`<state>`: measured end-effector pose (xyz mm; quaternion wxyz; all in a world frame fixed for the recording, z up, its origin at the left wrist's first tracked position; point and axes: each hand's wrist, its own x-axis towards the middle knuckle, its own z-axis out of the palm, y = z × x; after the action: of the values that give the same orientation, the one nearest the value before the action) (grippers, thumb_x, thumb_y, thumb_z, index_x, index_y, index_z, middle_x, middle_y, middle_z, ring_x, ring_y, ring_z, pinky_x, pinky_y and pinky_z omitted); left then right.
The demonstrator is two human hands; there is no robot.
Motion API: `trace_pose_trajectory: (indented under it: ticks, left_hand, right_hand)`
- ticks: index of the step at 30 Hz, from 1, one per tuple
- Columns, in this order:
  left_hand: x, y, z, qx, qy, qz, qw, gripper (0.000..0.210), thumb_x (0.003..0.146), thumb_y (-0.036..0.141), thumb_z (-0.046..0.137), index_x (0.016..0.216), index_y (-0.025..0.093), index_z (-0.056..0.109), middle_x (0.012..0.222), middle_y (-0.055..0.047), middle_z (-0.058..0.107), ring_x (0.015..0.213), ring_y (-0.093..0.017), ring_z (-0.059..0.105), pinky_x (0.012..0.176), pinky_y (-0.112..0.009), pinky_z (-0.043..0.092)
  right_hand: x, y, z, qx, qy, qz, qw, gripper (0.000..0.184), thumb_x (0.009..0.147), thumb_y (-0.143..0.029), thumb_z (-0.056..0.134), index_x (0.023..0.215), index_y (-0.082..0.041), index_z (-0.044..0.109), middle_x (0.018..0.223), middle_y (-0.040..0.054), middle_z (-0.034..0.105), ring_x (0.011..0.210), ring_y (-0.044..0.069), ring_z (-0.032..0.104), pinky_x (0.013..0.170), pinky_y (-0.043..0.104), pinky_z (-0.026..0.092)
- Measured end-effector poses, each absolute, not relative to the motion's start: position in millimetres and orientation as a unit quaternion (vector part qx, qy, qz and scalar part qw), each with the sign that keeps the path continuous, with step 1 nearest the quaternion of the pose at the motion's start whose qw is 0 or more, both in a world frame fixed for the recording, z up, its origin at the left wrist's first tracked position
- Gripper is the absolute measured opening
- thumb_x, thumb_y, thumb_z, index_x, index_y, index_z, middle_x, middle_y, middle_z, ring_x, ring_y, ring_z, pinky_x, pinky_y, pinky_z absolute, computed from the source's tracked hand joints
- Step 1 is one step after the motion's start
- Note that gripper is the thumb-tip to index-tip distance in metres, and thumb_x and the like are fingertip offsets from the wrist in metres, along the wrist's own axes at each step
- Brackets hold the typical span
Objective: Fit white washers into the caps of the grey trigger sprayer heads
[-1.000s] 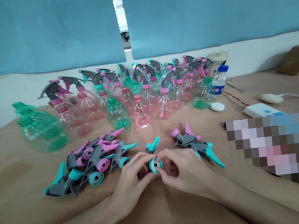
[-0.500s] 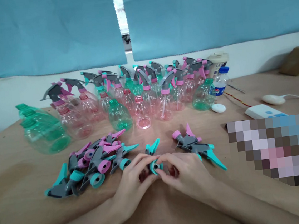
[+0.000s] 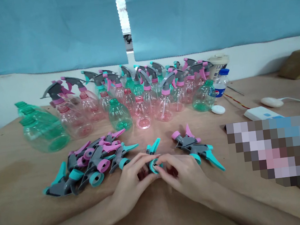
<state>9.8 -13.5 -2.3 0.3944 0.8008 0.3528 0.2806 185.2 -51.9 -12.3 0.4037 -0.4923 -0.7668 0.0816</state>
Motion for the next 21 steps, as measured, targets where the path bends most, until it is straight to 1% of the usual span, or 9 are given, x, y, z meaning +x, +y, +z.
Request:
trace_pose_trajectory:
  ticks: [5, 10, 16, 21]
  left_hand:
    - [10.4, -13.7, -2.0, 0.794, 0.355, 0.291, 0.398, 0.032, 0.081, 0.017, 0.064, 0.112, 0.023, 0.060, 0.101, -0.002, 0.058, 0.074, -0.013, 0.054, 0.070, -0.028, 0.047]
    - [11.1, -13.7, -1.6, 0.795, 0.359, 0.289, 0.395, 0.026, 0.083, 0.020, 0.063, 0.109, 0.023, 0.061, 0.100, -0.002, 0.058, 0.073, -0.013, 0.055, 0.070, -0.028, 0.048]
    - [10.4, -13.9, -2.0, 0.797, 0.344, 0.295, 0.398, 0.029, 0.084, 0.019, 0.062, 0.112, 0.024, 0.059, 0.099, -0.002, 0.058, 0.074, -0.014, 0.055, 0.072, -0.029, 0.048]
    - [9.1, -13.6, -0.8, 0.803, 0.336, 0.303, 0.389, 0.030, 0.083, 0.017, 0.062, 0.112, 0.024, 0.059, 0.099, -0.002, 0.059, 0.083, -0.016, 0.056, 0.079, -0.031, 0.046]
  right_hand:
    - [186.0, -52.7, -9.8, -0.484, -0.766, 0.101, 0.410, 0.014, 0.089, -0.025, 0.051, 0.087, -0.019, 0.063, 0.057, -0.0039, 0.058, 0.048, 0.010, 0.054, 0.048, 0.022, 0.041]
    - [186.4, -53.1, -10.9, -0.493, -0.766, 0.096, 0.401, 0.014, 0.090, -0.025, 0.050, 0.089, -0.019, 0.063, 0.059, -0.0037, 0.061, 0.048, 0.010, 0.055, 0.046, 0.022, 0.040]
    - [186.0, -54.5, -10.5, -0.475, -0.773, 0.100, 0.408, 0.015, 0.091, -0.025, 0.049, 0.091, -0.019, 0.062, 0.058, -0.0037, 0.060, 0.048, 0.009, 0.055, 0.049, 0.021, 0.042]
    - [187.0, -55.0, -9.0, -0.445, -0.796, 0.103, 0.398, 0.020, 0.092, -0.034, 0.050, 0.095, -0.017, 0.060, 0.057, -0.0043, 0.057, 0.047, 0.009, 0.052, 0.048, 0.020, 0.041]
